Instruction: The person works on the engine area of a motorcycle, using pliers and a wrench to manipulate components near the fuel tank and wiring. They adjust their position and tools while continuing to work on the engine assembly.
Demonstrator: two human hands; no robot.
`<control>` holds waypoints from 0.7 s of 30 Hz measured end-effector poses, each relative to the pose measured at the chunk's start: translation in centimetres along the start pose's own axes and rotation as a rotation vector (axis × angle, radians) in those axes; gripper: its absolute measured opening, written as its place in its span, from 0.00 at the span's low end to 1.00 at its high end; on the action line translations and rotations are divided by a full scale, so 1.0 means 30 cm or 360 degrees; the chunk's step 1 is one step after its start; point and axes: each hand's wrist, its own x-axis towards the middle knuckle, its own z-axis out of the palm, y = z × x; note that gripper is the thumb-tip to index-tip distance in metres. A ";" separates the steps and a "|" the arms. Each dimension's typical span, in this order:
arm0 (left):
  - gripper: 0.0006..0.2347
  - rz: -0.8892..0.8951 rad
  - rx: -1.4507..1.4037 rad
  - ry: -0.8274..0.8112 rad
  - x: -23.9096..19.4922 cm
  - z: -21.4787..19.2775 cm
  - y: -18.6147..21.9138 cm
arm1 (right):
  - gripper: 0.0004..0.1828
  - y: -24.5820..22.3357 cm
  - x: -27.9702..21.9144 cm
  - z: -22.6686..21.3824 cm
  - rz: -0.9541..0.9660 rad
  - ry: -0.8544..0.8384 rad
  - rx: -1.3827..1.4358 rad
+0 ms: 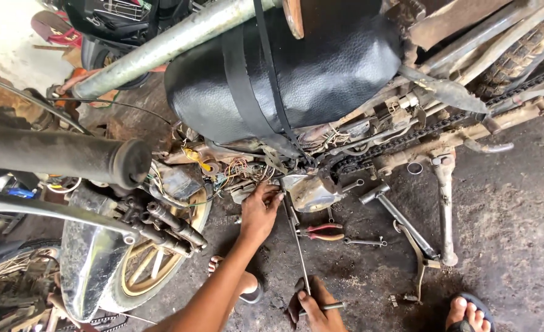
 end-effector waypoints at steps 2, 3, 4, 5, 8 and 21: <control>0.18 -0.0092 -0.0188 0.0047 0.002 0.018 -0.018 | 0.14 0.021 0.009 -0.007 -0.0029 0.0003 0.0046; 0.18 -0.0093 -0.0188 0.0044 0.002 0.019 -0.016 | 0.14 0.019 0.012 -0.004 -0.0029 0.0005 0.0047; 0.19 -0.0025 -0.0217 0.0079 0.003 0.021 -0.014 | 0.13 0.018 0.016 -0.002 -0.0028 -0.0006 0.0060; 0.19 0.0040 -0.0249 0.0118 0.003 0.024 -0.011 | 0.12 0.013 0.018 -0.002 -0.0024 -0.0018 0.0069; 0.16 -0.0199 -0.0252 0.0098 -0.004 0.000 0.045 | 0.10 -0.044 0.016 0.024 0.0047 -0.0022 0.0100; 0.13 -0.0553 0.0113 -0.0261 -0.101 -0.074 0.223 | 0.16 -0.038 0.022 -0.101 0.0482 -0.0040 0.0196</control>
